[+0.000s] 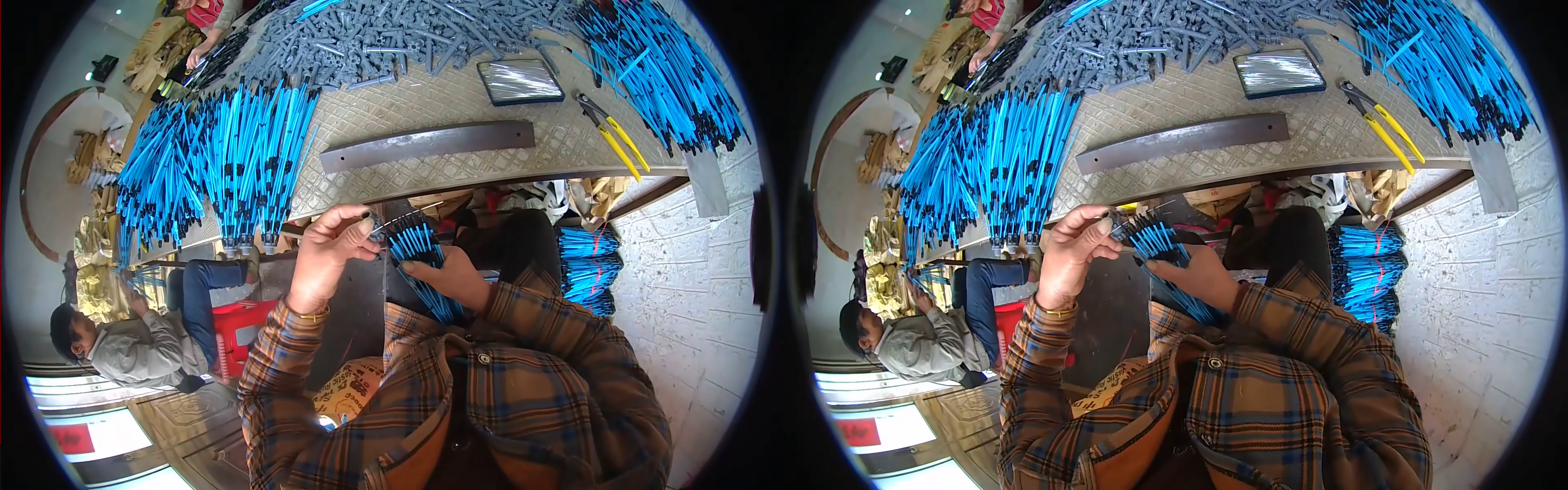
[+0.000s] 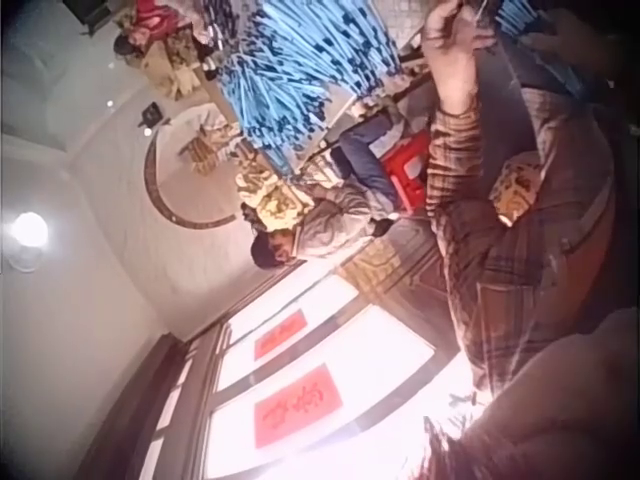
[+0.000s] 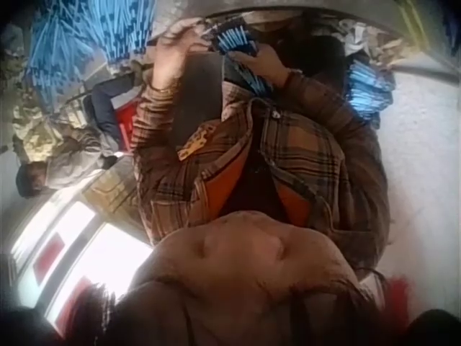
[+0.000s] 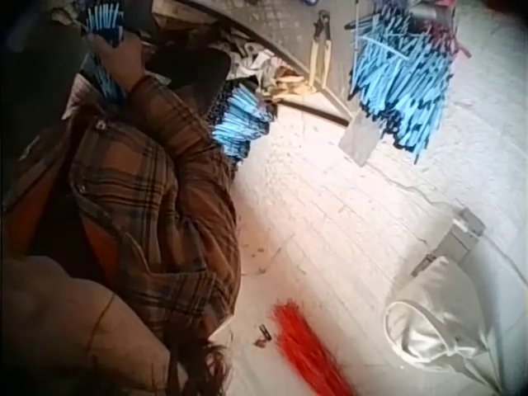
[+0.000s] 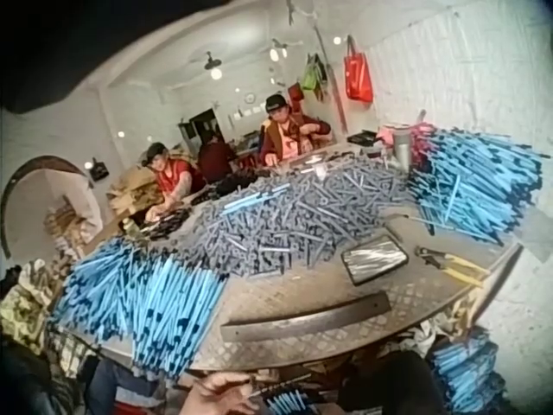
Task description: The person bundles small blue plastic components together by hand, then crimps them with a hand tool.
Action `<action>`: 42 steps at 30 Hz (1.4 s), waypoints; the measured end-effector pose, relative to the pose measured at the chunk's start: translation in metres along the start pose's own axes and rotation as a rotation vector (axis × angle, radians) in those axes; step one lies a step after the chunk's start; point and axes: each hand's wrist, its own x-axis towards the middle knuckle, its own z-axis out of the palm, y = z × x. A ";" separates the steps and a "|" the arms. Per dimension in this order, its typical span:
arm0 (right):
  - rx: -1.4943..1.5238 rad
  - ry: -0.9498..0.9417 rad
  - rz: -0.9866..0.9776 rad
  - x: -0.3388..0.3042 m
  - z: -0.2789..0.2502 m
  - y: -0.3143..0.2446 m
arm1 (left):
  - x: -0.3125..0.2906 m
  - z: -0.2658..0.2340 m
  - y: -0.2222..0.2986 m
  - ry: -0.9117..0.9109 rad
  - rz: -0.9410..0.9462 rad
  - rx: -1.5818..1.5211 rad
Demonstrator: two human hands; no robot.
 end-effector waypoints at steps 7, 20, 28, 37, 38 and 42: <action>-0.032 -0.020 -0.041 -0.003 0.000 -0.004 | -0.007 0.011 0.000 -0.055 0.116 0.072; 0.042 -0.031 0.065 -0.008 -0.003 -0.011 | -0.002 0.014 0.007 -0.150 0.026 0.040; 0.039 -0.027 0.001 -0.008 -0.002 -0.002 | -0.009 0.019 -0.007 -0.080 0.207 0.241; -0.011 -0.054 0.001 -0.009 -0.004 0.004 | -0.018 0.031 -0.007 -0.018 0.349 0.397; -0.011 -0.051 0.003 -0.009 -0.004 0.005 | -0.019 0.033 -0.007 -0.009 0.354 0.397; 0.006 -0.053 -0.032 -0.012 -0.004 0.000 | -0.020 0.032 -0.010 0.002 0.359 0.383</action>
